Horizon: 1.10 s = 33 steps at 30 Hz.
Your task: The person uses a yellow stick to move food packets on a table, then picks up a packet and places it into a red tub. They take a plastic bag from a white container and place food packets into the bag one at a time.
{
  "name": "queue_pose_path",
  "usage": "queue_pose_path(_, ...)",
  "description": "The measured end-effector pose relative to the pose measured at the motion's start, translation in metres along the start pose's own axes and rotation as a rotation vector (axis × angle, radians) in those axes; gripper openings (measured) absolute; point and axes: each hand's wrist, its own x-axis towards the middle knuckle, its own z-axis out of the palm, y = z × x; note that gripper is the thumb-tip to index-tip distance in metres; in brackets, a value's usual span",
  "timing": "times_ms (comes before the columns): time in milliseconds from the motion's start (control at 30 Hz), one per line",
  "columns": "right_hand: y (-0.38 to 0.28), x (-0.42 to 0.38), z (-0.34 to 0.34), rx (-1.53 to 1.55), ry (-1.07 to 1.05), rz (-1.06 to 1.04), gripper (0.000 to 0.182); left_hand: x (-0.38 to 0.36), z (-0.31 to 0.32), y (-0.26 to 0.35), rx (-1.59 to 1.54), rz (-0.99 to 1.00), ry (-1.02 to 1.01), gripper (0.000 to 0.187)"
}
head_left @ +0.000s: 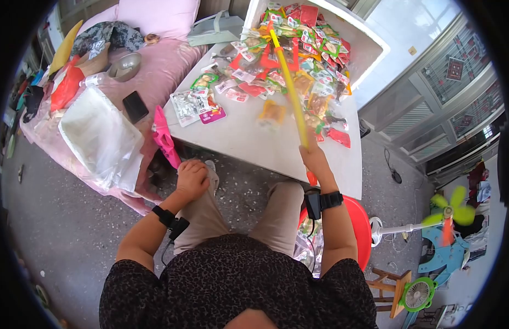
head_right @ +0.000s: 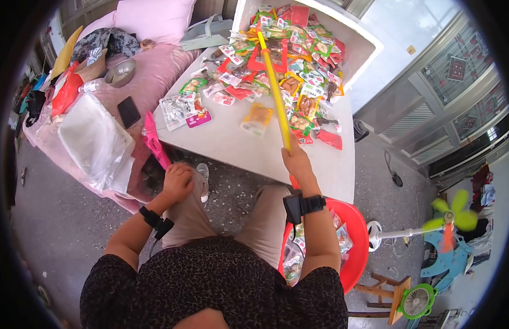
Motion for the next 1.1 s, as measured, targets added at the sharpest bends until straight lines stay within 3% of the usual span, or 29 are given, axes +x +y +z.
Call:
queue_pose_path(167,0.027,-0.05,0.009,-0.004,0.064,-0.003,0.053,-0.003,0.003,-0.002,0.023,0.003,0.0,0.019)
queue_pose_path(367,0.011,-0.101,0.007,0.061,0.05,0.003,0.052,-0.002,0.003,-0.002,0.012,-0.005,-0.014,0.02)
queue_pose_path(467,0.009,-0.101,0.012,0.138,0.07,-0.001,0.051,0.0,0.001,-0.003,-0.032,0.03,-0.016,0.019)
queue_pose_path(533,0.004,-0.092,0.014,0.201,0.066,-0.021,0.051,0.03,-0.006,-0.015,-0.101,0.074,0.085,0.018)
queue_pose_path(600,-0.009,-0.081,0.019,0.262,0.023,-0.065,0.05,0.072,-0.03,-0.022,-0.125,0.122,0.229,0.018)
queue_pose_path(700,-0.043,-0.048,0.032,0.22,-0.021,-0.279,0.05,0.1,-0.026,-0.034,-0.096,0.13,0.189,0.016)
queue_pose_path(800,-0.069,-0.018,0.042,0.127,-0.163,-0.275,0.05,0.094,0.0,-0.035,-0.108,0.13,0.154,0.015)
queue_pose_path(900,-0.05,-0.019,0.043,-0.072,-0.326,-0.318,0.05,0.073,0.012,-0.029,-0.138,0.053,0.102,0.015)
queue_pose_path(1100,-0.047,-0.038,0.028,-0.109,-0.372,-0.274,0.048,0.056,-0.002,-0.035,-0.064,0.028,0.108,0.016)
